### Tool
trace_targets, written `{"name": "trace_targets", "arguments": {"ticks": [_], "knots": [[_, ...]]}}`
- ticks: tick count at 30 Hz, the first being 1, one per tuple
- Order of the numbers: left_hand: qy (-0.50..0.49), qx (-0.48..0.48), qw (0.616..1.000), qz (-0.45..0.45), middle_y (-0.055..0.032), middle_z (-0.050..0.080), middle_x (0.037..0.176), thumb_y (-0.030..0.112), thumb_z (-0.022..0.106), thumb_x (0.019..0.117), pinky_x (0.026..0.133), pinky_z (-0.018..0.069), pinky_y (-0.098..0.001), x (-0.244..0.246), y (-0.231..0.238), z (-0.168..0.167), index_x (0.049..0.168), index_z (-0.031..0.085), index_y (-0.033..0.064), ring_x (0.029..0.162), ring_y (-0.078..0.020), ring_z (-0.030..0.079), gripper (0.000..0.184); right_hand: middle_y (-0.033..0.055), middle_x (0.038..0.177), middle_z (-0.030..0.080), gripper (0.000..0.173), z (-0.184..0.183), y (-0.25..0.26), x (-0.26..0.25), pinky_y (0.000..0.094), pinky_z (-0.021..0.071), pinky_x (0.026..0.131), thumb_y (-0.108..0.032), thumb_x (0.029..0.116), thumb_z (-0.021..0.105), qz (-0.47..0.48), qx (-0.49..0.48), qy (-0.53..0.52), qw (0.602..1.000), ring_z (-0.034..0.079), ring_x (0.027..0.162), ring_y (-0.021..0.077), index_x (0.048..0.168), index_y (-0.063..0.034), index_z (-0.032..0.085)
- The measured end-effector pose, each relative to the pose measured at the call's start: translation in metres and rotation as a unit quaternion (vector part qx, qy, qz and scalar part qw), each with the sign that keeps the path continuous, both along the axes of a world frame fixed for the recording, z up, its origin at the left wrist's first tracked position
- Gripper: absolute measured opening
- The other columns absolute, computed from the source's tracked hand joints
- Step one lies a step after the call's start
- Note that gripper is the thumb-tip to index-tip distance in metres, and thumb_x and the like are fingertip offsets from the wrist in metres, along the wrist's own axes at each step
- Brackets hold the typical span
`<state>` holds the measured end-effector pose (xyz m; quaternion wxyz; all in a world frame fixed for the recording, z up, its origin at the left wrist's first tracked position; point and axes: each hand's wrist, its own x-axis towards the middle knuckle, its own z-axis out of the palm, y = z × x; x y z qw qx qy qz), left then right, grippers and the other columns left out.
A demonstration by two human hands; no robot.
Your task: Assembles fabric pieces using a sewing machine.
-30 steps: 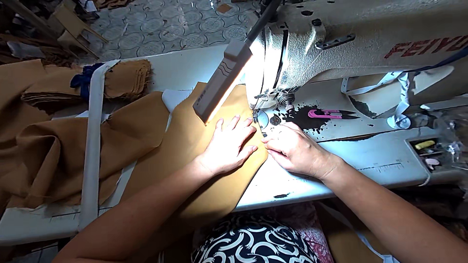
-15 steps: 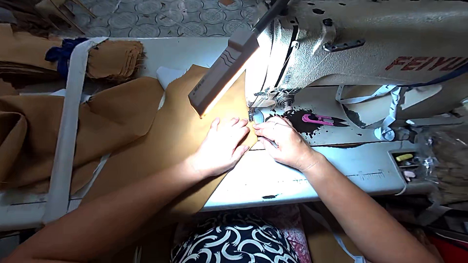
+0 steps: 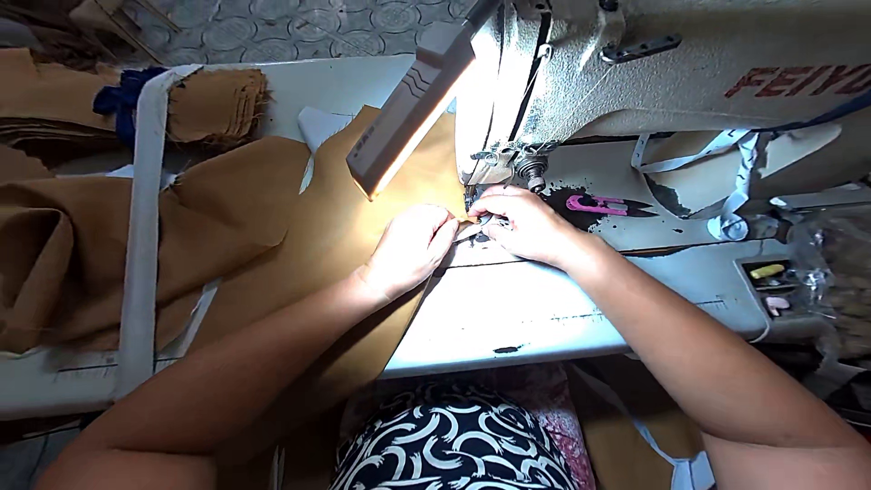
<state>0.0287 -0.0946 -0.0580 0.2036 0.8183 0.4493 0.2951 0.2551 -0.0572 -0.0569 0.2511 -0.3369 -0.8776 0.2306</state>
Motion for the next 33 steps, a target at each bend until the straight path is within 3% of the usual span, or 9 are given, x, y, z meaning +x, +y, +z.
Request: {"name": "trace_targets", "arguments": {"ticks": [3,7,9,12,16,18,20,22,33], "knots": [[-0.025,-0.025,0.999,0.02,-0.0023,0.049,0.066,0.015,0.048,0.1053,0.06,0.0398,-0.0267,0.001,0.005,0.008,0.075,0.059,0.0026,0.063,-0.0093,0.049,0.035,0.0154,0.098,0.07,0.014,0.0,0.006,-0.005,0.0392,0.0513,0.084,0.001,0.09,0.065,-0.023,-0.025,-0.011,0.999,0.065,0.09,0.0238,0.101,0.0007,0.073],[-0.028,-0.024,0.999,0.018,0.0003,0.045,0.063,0.016,0.048,0.1047,0.056,0.0352,-0.0232,0.0,0.008,0.01,0.07,0.054,0.0053,0.059,-0.0057,0.045,0.037,0.0172,0.091,0.071,0.012,-0.008,0.008,-0.01,0.047,0.0529,0.08,0.001,0.0906,0.062,-0.049,0.001,0.01,0.999,0.068,0.086,0.0288,0.094,0.0026,0.073],[0.0,-0.014,1.0,0.027,-0.003,0.054,0.069,0.028,0.056,0.101,0.06,0.0444,-0.0303,0.002,0.005,0.012,0.08,0.062,0.0047,0.065,-0.0119,0.055,0.032,0.0177,0.089,0.071,0.012,-0.013,0.009,-0.012,0.0491,0.0532,0.078,0.001,0.0907,0.06,-0.051,0.026,0.029,0.998,0.069,0.085,0.0304,0.091,0.0028,0.072],[0.069,0.019,0.997,0.038,-0.0162,0.067,0.092,0.042,0.076,0.0843,0.074,0.0542,-0.0519,0.013,-0.003,0.011,0.102,0.067,-0.0014,0.087,-0.0323,0.067,0.048,0.0173,0.089,0.071,0.017,-0.018,0.011,-0.011,0.0501,0.0526,0.077,-0.001,0.0921,0.055,-0.037,0.053,0.044,0.997,0.07,0.087,0.031,0.088,0.002,0.071],[0.092,0.108,0.99,-0.012,-0.0187,0.068,0.093,0.015,0.07,0.0917,0.081,0.055,-0.0492,0.017,-0.001,-0.001,0.096,0.069,-0.002,0.093,-0.036,0.068,0.017,0.0182,0.095,0.073,0.02,-0.019,0.009,-0.008,0.0483,0.0552,0.081,-0.002,0.093,0.057,-0.022,0.073,0.055,0.996,0.072,0.092,0.0311,0.092,0.0029,0.076],[0.077,0.1,0.99,-0.058,-0.0189,0.069,0.113,0.014,0.062,0.095,0.097,0.0506,-0.0527,0.012,-0.001,-0.005,0.103,0.071,-0.0011,0.114,-0.0362,0.065,0.02,0.0172,0.094,0.073,0.019,-0.016,0.005,-0.003,0.0462,0.0553,0.082,-0.002,0.0907,0.06,-0.007,0.067,0.053,0.996,0.071,0.092,0.0298,0.092,0.0015,0.078],[0.1,0.074,0.988,-0.095,-0.0141,0.065,0.134,0.028,0.05,0.0999,0.112,0.0374,-0.0617,0.001,-0.006,-0.013,0.124,0.068,0.0051,0.136,-0.0343,0.054,0.038,0.0158,0.094,0.072,0.018,-0.013,-0.001,0.006,0.0442,0.0539,0.086,-0.003,0.0897,0.064,0.014,0.057,0.037,0.998,0.068,0.094,0.029,0.095,-0.0009,0.081],[0.132,0.049,0.984,-0.113,-0.0092,0.055,0.15,0.04,0.041,0.1026,0.117,0.023,-0.0687,-0.01,-0.01,-0.017,0.138,0.063,0.0123,0.148,-0.0315,0.042,0.05,0.0143,0.097,0.07,0.019,-0.012,-0.005,0.013,0.0418,0.0527,0.09,-0.007,0.0906,0.065,0.029,0.056,0.012,0.998,0.065,0.098,0.0275,0.1,-0.0035,0.081],[0.158,0.026,0.978,-0.136,-0.0013,0.05,0.157,0.046,0.031,0.1072,0.121,0.0174,-0.0661,-0.025,-0.001,-0.014,0.144,0.06,0.0225,0.151,-0.0257,0.036,0.053,0.012,0.094,0.069,0.027,-0.014,-0.008,0.014,0.0418,0.0513,0.088,-0.008,0.0877,0.062,0.016,0.072,-0.002,0.997,0.065,0.094,0.0256,0.106,-0.0071,0.082]]}}
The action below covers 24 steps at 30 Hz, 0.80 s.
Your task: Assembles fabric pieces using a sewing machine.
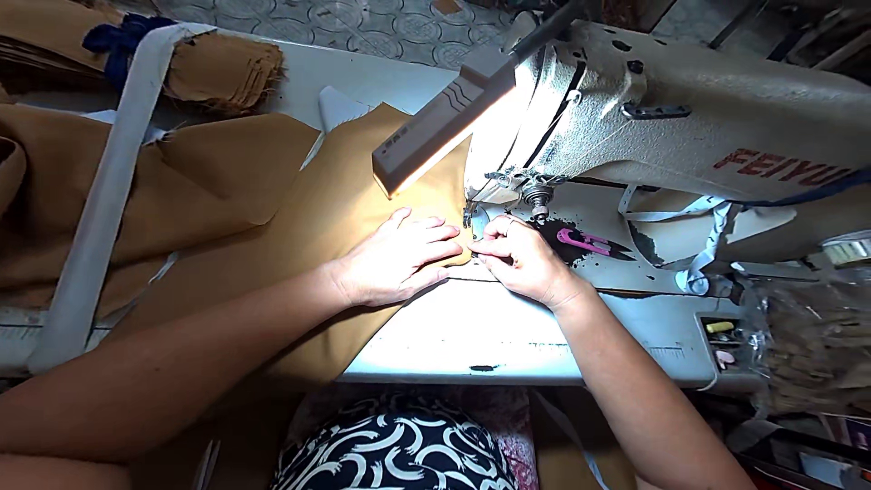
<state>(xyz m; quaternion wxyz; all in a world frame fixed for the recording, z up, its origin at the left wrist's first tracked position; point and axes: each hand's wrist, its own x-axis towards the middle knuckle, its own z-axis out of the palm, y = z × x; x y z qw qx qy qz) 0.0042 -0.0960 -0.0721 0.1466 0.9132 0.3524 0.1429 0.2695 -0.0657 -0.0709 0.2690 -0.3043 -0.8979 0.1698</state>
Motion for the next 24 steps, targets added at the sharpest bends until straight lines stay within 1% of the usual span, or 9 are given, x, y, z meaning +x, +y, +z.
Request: {"name": "trace_targets", "arguments": {"ticks": [5,8,10,11,12,13,14,18,24], "knots": [[-0.003,-0.014,1.0,-0.001,-0.0026,0.05,0.157,0.043,0.03,0.1085,0.119,0.0186,-0.0701,-0.003,0.022,0.005,0.143,0.061,0.0208,0.151,-0.0285,0.037,0.052,0.0128,0.093,0.067,0.028,-0.003,0.001,-0.004,0.0418,0.0504,0.089,-0.007,0.0922,0.06,-0.029,0.001,0.018,0.999,0.063,0.092,0.0255,0.112,-0.0047,0.08],[-0.007,-0.021,1.0,0.001,-0.004,0.05,0.157,0.039,0.031,0.1081,0.117,0.0187,-0.073,-0.004,0.04,0.005,0.142,0.061,0.0178,0.151,-0.0302,0.036,0.05,0.0137,0.099,0.069,0.025,-0.007,0.002,-0.003,0.0357,0.0516,0.091,-0.007,0.0935,0.061,-0.061,0.001,0.039,0.997,0.065,0.097,0.0232,0.109,-0.0053,0.08],[0.006,-0.038,0.999,0.025,-0.0071,0.053,0.154,0.031,0.039,0.1066,0.118,0.0188,-0.0708,0.001,0.042,0.016,0.139,0.063,0.0131,0.15,-0.0313,0.039,0.045,0.0135,0.1,0.07,0.024,-0.006,0.001,-0.004,0.0331,0.0513,0.092,-0.006,0.0931,0.061,-0.073,-0.003,0.043,0.996,0.065,0.099,0.0213,0.107,-0.0049,0.08],[0.082,-0.097,0.991,0.046,-0.0045,0.046,0.16,0.027,0.04,0.1079,0.121,0.0161,-0.0671,0.007,0.04,0.04,0.145,0.058,0.014,0.154,-0.0284,0.033,0.043,0.0132,0.1,0.07,0.024,-0.005,0.0,-0.004,0.0315,0.0511,0.091,-0.005,0.0928,0.061,-0.077,-0.007,0.045,0.996,0.065,0.098,0.0198,0.107,-0.0044,0.08],[0.201,-0.199,0.957,0.06,0.0025,0.027,0.169,0.026,0.036,0.1122,0.125,0.0084,-0.0621,0.017,0.043,0.072,0.156,0.042,0.0192,0.159,-0.0229,0.016,0.045,0.013,0.1,0.07,0.024,-0.003,-0.001,-0.005,0.0297,0.0509,0.091,-0.004,0.0927,0.061,-0.08,-0.013,0.047,0.996,0.065,0.097,0.018,0.107,-0.0039,0.08],[0.075,-0.094,0.991,0.053,-0.0052,0.047,0.159,0.027,0.043,0.1063,0.122,0.0153,-0.0673,0.007,0.043,0.038,0.145,0.059,0.0139,0.152,-0.0291,0.035,0.043,0.0122,0.1,0.069,0.023,-0.002,-0.001,-0.006,0.0271,0.0515,0.089,-0.005,0.0934,0.062,-0.083,-0.018,0.047,0.995,0.065,0.096,0.0157,0.108,-0.0043,0.079],[-0.003,-0.034,0.999,0.036,-0.0088,0.054,0.152,0.03,0.044,0.1037,0.119,0.0172,-0.0708,0.001,0.048,0.015,0.139,0.063,0.0124,0.148,-0.0327,0.042,0.044,0.0117,0.099,0.069,0.022,-0.001,-0.001,-0.006,0.0245,0.0519,0.088,-0.005,0.0938,0.062,-0.086,-0.023,0.049,0.995,0.065,0.095,0.0135,0.108,-0.0043,0.079],[0.004,-0.019,0.999,0.029,-0.0089,0.042,0.162,0.038,0.036,0.1064,0.119,0.0149,-0.0705,-0.001,0.059,0.0,0.151,0.05,0.0156,0.154,-0.0334,0.03,0.052,0.01,0.099,0.069,0.021,-0.001,-0.001,-0.007,0.021,0.051,0.086,-0.004,0.0929,0.063,-0.106,-0.042,0.054,0.992,0.064,0.095,0.0103,0.106,-0.0045,0.079],[0.015,-0.06,0.995,0.073,-0.008,0.04,0.164,0.036,0.038,0.1093,0.123,0.0094,-0.0652,0.001,0.05,0.016,0.154,0.049,0.018,0.155,-0.0299,0.028,0.049,0.0107,0.103,0.07,0.021,-0.002,0.002,-0.005,0.0245,0.0507,0.084,-0.009,0.0933,0.064,-0.143,-0.06,0.041,0.987,0.063,0.096,0.0124,0.107,-0.0037,0.079]]}}
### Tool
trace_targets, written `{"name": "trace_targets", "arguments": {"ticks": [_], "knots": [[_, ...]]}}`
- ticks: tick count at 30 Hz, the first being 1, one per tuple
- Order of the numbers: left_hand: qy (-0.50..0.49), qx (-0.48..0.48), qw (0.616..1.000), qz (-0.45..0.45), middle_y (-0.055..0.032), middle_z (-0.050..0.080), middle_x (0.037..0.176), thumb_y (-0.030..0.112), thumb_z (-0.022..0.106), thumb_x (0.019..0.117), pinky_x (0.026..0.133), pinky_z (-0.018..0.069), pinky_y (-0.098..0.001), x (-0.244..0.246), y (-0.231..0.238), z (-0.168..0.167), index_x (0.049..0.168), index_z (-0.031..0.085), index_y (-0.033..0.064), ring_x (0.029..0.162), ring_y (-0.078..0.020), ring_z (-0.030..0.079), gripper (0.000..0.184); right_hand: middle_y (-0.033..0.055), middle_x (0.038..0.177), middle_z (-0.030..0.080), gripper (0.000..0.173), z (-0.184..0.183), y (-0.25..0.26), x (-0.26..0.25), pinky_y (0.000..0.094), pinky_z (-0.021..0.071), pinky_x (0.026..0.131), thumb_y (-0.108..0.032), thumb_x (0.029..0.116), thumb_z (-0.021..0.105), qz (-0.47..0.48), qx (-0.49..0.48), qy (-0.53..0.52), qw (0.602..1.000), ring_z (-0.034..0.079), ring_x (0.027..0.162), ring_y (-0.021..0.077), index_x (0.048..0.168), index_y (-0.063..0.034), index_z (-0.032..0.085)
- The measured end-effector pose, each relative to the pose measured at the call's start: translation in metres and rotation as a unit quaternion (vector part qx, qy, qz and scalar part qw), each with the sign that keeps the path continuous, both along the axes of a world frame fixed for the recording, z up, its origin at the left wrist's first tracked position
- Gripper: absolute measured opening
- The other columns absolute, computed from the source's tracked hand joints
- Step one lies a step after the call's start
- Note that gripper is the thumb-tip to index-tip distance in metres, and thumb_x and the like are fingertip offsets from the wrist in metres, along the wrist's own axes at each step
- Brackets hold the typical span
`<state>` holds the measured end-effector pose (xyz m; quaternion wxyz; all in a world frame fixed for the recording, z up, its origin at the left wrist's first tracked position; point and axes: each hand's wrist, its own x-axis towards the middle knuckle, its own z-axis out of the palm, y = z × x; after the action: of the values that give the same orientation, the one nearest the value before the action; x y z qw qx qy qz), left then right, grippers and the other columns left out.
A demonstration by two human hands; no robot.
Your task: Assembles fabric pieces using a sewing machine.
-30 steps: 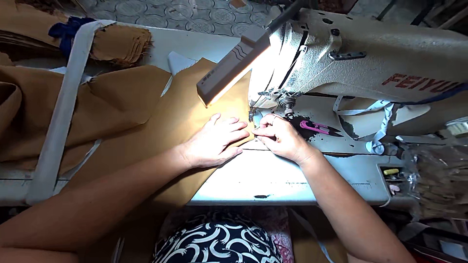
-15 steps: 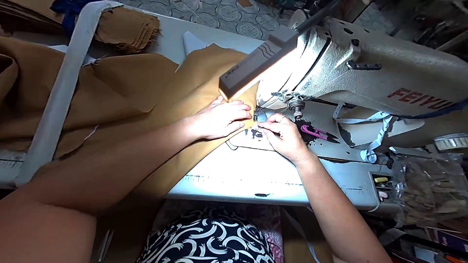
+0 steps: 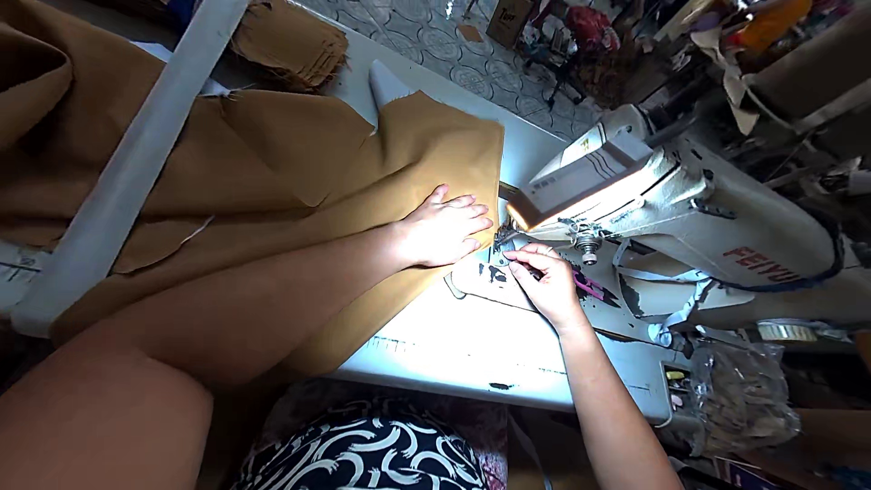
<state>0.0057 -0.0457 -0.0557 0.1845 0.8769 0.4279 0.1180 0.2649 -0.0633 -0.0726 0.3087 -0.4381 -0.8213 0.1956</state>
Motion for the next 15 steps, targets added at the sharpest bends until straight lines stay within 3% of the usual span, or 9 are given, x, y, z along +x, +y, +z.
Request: {"name": "trace_targets", "arguments": {"ticks": [6,9,10,11,13,15], "knots": [[0.019,-0.041,0.997,0.056,-0.0056,0.037,0.166,0.039,0.04,0.1105,0.122,0.0033,-0.0688,-0.001,0.0,0.01,0.155,0.047,0.0179,0.158,-0.0294,0.021,0.05,0.0032,0.1,0.073,0.017,0.007,0.004,-0.005,0.0123,0.0506,0.077,0.0,0.0937,0.063,-0.05,-0.08,0.08,0.992,0.061,0.082,-0.0055,0.105,0.0031,0.075],[0.019,-0.05,0.995,0.087,-0.0072,0.034,0.167,0.04,0.04,0.1104,0.12,0.0033,-0.0723,-0.005,0.008,0.008,0.156,0.045,0.0156,0.158,-0.0315,0.02,0.052,-0.0004,0.096,0.076,0.017,0.014,0.008,-0.014,0.0173,0.0559,0.08,0.007,0.0921,0.065,-0.113,-0.15,0.174,0.967,0.068,0.083,-0.0025,0.107,0.0036,0.071],[0.019,-0.053,0.994,0.098,-0.008,0.033,0.167,0.04,0.041,0.11,0.119,0.0035,-0.0734,-0.006,0.009,0.01,0.156,0.045,0.0147,0.158,-0.0324,0.019,0.053,-0.0031,0.09,0.075,0.016,0.018,0.012,-0.018,0.0168,0.0563,0.076,0.007,0.0916,0.066,-0.139,-0.165,0.191,0.958,0.068,0.078,-0.0022,0.107,0.0008,0.069],[0.025,-0.053,0.992,0.108,-0.008,0.033,0.167,0.043,0.042,0.1094,0.119,0.0041,-0.0743,-0.007,0.011,0.01,0.156,0.044,0.0145,0.158,-0.0329,0.019,0.055,-0.0042,0.08,0.071,0.014,0.02,0.018,-0.021,0.0158,0.0531,0.065,0.008,0.0916,0.066,-0.174,-0.178,0.201,0.947,0.063,0.067,-0.0014,0.102,-0.0013,0.067],[0.03,-0.049,0.991,0.125,-0.008,0.035,0.165,0.047,0.044,0.108,0.118,0.006,-0.0761,-0.009,0.014,0.01,0.157,0.043,0.0148,0.157,-0.0344,0.021,0.058,-0.0015,0.066,0.062,0.012,0.021,0.034,-0.026,0.0164,0.0469,0.05,0.01,0.0962,0.058,-0.238,-0.203,0.225,0.923,0.054,0.051,0.0023,0.093,-0.0003,0.062],[0.034,-0.043,0.989,0.138,-0.0071,0.039,0.163,0.049,0.047,0.1067,0.117,0.0095,-0.077,-0.012,0.018,0.012,0.157,0.044,0.0159,0.155,-0.035,0.024,0.06,0.0005,0.071,0.063,0.014,0.015,0.051,-0.024,0.0208,0.0536,0.055,0.009,0.1002,0.049,-0.265,-0.196,0.276,0.903,0.059,0.056,0.0056,0.098,-0.0019,0.058]]}}
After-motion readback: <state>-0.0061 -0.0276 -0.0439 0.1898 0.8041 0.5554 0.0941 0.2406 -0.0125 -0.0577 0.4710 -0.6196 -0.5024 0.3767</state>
